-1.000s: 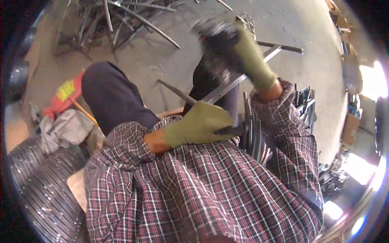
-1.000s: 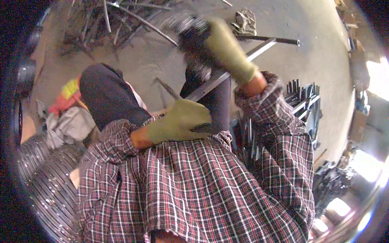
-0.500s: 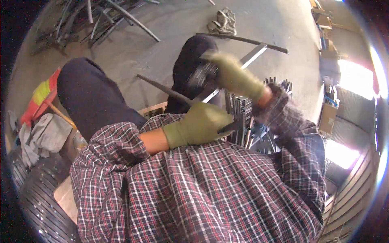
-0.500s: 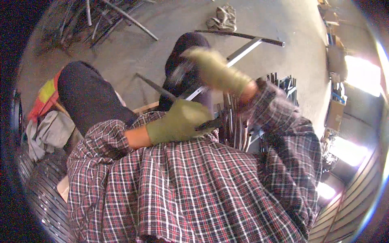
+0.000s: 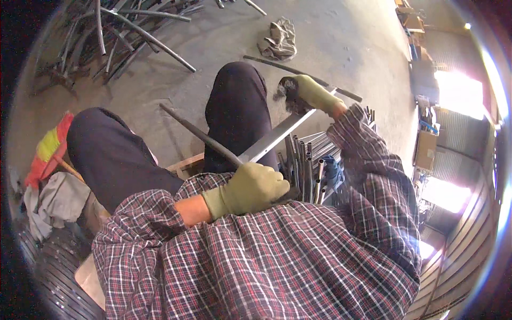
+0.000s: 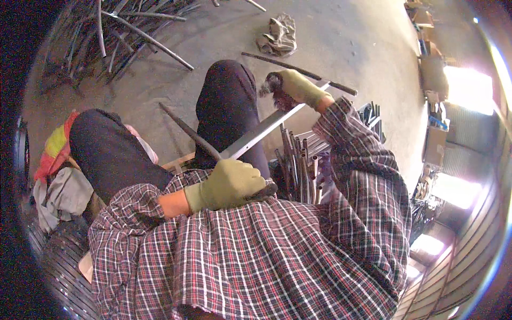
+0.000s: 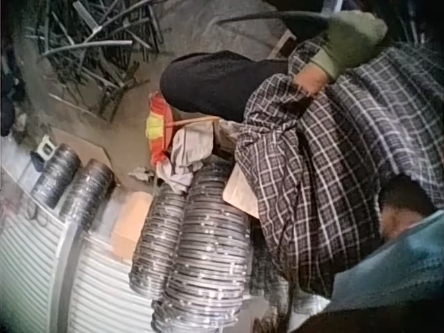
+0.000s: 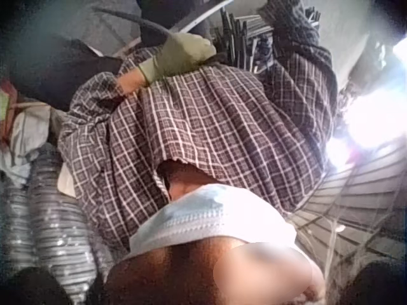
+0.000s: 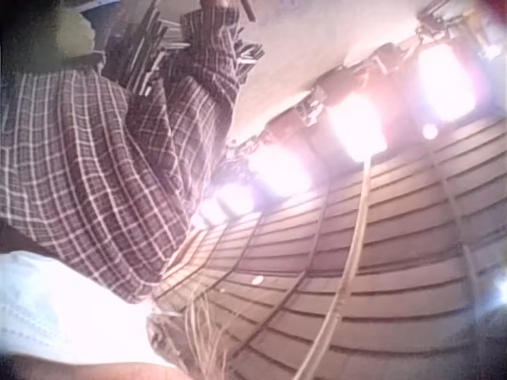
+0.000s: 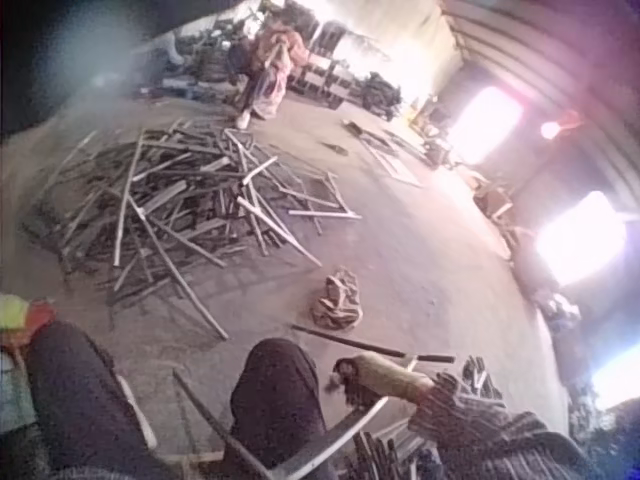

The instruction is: Scrubbing and wiping down metal frame components with a scouring pad and cloth.

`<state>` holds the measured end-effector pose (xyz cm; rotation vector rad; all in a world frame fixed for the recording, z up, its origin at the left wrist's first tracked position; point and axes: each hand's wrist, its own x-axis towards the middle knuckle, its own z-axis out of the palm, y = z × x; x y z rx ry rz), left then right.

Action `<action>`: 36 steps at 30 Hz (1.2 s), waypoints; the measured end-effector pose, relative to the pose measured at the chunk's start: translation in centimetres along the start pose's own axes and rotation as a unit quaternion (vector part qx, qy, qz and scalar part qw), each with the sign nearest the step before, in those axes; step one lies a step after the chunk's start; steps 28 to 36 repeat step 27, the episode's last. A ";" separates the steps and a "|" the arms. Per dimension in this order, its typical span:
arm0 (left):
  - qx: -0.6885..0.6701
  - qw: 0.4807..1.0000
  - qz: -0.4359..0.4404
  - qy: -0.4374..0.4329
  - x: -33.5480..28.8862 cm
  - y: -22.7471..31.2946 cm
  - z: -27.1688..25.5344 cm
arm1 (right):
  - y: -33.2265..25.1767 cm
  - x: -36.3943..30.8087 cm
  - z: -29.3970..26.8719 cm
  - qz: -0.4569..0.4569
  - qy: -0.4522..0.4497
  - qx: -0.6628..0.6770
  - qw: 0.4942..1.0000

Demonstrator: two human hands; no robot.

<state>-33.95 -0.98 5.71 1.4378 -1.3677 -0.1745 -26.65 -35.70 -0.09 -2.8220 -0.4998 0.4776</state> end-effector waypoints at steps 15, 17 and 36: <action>-0.009 0.999 0.002 -0.050 0.8 2.2 -0.7 | -12.0 -4.1 -4.5 -0.005 0.211 0.055 0.976; -0.021 0.999 0.025 -0.041 1.2 2.1 0.0 | -4.0 -7.4 -5.2 0.266 0.263 0.428 0.823; 0.016 0.980 0.050 -0.192 1.1 1.7 0.3 | -8.2 -8.4 4.5 0.222 0.337 0.143 0.904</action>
